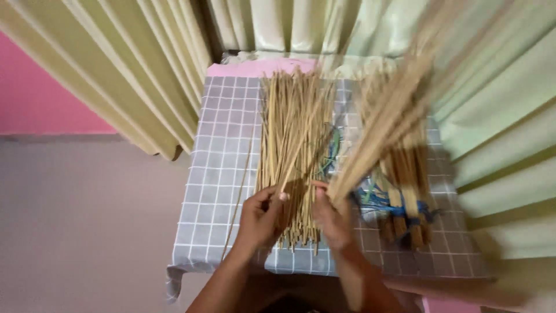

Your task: Assembling broom bundles by grouping wooden sticks and tying them together with string.

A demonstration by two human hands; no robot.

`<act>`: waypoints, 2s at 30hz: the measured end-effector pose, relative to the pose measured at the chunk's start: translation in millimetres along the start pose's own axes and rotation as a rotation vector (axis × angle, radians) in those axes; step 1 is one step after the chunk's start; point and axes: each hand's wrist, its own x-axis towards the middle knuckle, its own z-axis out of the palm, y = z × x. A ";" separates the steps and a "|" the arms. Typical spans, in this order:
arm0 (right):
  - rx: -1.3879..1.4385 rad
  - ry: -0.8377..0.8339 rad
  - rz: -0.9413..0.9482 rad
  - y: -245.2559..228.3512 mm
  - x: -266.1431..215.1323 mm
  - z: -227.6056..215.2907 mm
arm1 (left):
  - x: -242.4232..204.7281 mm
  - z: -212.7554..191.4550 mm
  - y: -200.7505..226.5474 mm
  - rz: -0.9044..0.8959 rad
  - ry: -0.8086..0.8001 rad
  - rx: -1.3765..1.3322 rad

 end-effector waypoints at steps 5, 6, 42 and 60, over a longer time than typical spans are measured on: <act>0.112 -0.049 0.006 47.7 12.5 7.6 | -5.9 18.6 -6.9 0.155 -0.098 0.079; 0.153 0.017 0.046 49.7 13.1 9.8 | -6.0 18.1 -5.8 0.257 -0.117 0.173; -0.015 0.044 -0.092 46.7 21.2 -7.9 | -24.4 16.8 -53.8 -0.051 -0.074 -0.036; -0.035 0.060 -0.236 9.3 70.0 -133.2 | 2.4 -67.9 3.3 0.088 -0.067 0.854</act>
